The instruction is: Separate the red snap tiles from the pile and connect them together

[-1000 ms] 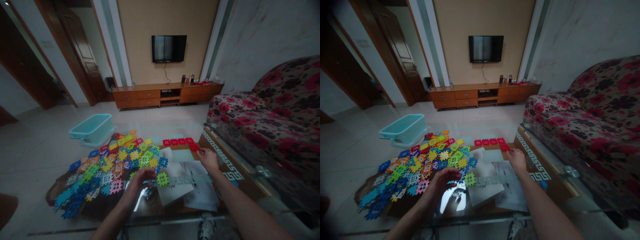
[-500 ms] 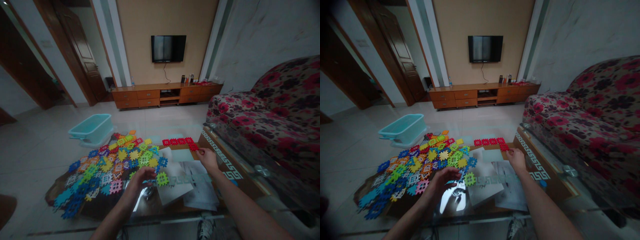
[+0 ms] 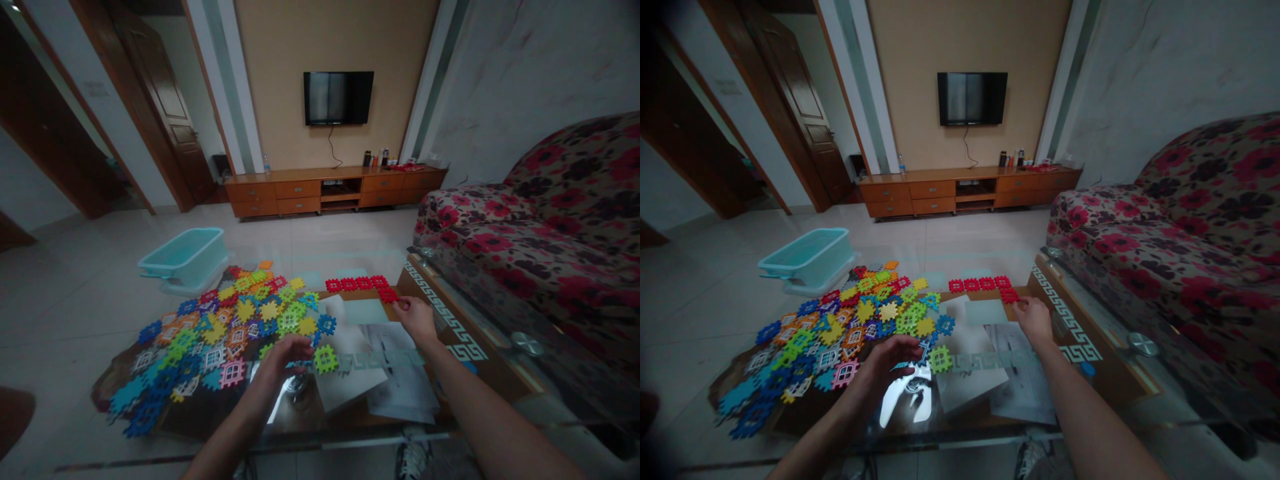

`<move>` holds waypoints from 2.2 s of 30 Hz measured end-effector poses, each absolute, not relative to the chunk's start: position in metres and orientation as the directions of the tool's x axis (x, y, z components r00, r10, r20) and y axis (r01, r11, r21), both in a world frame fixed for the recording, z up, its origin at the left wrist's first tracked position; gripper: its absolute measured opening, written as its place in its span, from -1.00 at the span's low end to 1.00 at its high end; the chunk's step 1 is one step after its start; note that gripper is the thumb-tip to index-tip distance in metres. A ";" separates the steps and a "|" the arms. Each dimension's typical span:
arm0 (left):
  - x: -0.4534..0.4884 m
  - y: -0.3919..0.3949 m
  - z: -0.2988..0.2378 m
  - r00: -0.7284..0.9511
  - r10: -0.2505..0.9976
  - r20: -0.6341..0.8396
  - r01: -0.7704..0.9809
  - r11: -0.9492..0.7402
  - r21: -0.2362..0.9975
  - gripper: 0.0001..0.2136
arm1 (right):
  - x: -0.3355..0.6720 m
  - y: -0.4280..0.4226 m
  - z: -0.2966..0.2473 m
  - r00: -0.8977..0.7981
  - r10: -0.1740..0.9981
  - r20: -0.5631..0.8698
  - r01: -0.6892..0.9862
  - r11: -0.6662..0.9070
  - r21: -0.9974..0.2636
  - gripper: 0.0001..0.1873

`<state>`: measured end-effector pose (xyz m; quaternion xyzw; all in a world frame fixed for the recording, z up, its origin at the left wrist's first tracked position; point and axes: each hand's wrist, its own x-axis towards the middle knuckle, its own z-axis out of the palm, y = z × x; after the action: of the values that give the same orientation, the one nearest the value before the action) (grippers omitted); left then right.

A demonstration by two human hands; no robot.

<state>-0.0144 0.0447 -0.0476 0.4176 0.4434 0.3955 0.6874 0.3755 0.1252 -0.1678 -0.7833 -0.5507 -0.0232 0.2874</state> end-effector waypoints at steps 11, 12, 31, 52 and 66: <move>-0.015 0.047 -0.053 0.299 0.911 -0.282 -0.158 0.339 0.927 -0.55 | 0.377 0.126 -0.169 0.377 0.850 0.368 0.875 -0.196 -0.443 -0.63; -0.016 0.047 -0.052 0.302 0.911 -0.282 -0.155 0.339 0.928 -0.54 | 0.377 0.126 -0.169 0.377 0.850 0.368 0.873 -0.194 -0.447 -0.63; -0.014 0.045 -0.050 0.318 0.905 -0.284 -0.123 0.336 0.934 -0.55 | 0.375 0.126 -0.170 0.365 0.850 0.379 0.889 -0.196 -0.415 -0.68; -0.013 0.044 -0.048 0.316 0.901 -0.297 -0.110 0.346 0.932 -0.54 | 0.376 0.127 -0.171 0.348 0.854 0.387 0.893 -0.177 -0.413 -0.66; -0.014 0.045 -0.053 0.329 0.899 -0.290 -0.107 0.340 0.934 -0.54 | 0.375 0.126 -0.169 0.351 0.861 0.369 0.891 -0.186 -0.414 -0.66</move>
<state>-0.0140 0.0450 -0.0530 0.4419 0.4483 0.3671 0.6848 0.3751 0.1263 -0.1689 -0.7696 -0.5691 -0.0266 0.2884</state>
